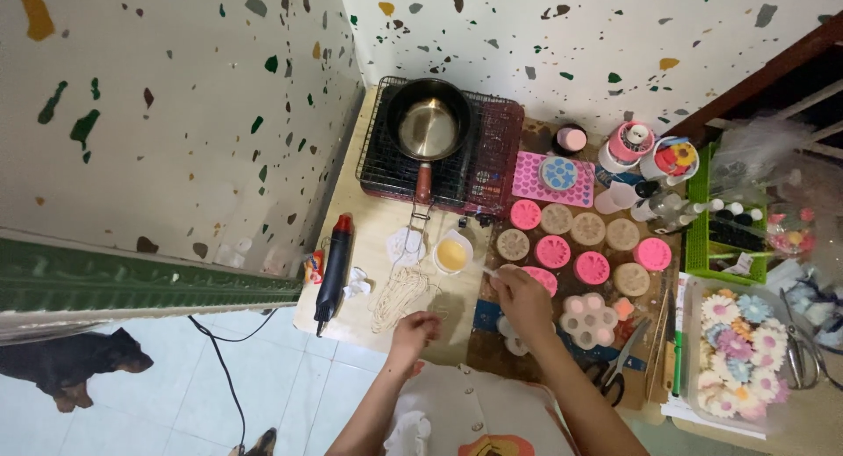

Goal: Preparing and pouring melted wax into various flower-shaped silicone molds to create candles.

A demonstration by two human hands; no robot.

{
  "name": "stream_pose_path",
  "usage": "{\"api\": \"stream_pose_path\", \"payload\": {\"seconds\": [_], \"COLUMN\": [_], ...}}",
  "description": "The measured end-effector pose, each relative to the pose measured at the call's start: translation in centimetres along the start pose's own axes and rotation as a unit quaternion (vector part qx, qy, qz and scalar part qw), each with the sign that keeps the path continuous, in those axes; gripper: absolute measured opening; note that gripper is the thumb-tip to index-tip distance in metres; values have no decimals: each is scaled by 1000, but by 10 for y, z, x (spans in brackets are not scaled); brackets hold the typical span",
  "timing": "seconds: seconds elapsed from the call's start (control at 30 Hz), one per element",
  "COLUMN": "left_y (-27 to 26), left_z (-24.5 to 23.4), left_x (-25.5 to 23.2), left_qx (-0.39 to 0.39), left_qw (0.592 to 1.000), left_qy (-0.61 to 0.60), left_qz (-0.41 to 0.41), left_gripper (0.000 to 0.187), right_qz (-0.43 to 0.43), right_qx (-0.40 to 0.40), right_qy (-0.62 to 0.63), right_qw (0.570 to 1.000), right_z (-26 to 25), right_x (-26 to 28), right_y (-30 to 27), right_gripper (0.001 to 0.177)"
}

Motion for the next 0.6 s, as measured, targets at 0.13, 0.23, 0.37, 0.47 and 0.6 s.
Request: {"api": "stream_pose_path", "payload": {"seconds": [0.13, 0.23, 0.37, 0.47, 0.6], "left_y": [4, 7, 23, 43, 39], "left_z": [30, 59, 94, 106, 99], "left_x": [-29, -54, -51, -19, -30], "left_qx": [87, 149, 196, 226, 217], "left_qw": [972, 947, 895, 868, 879], "left_qy": [-189, -241, -356, -417, -398], "left_qz": [-113, -150, -183, -147, -144], "left_gripper": [30, 36, 42, 37, 35], "right_qz": [-107, -100, -32, -71, 34], "right_qx": [-93, -102, -22, -14, 104], "right_qy": [-28, -34, -84, -6, 167], "right_qw": [990, 989, 996, 997, 980], "right_z": [27, 16, 0, 11, 23], "right_x": [-33, -11, 22, 13, -16], "right_y": [-5, -15, -26, -34, -24], "right_gripper": [25, 24, 36, 58, 65]}}
Point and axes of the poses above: each hand's wrist, its own y-axis towards the middle knuckle, its own z-axis out of the palm, x = y × z, the point moved 2 cm from there along y, towards the middle knuckle, and after that the axes turned 7 degrees about z, right-handed, at the moved point
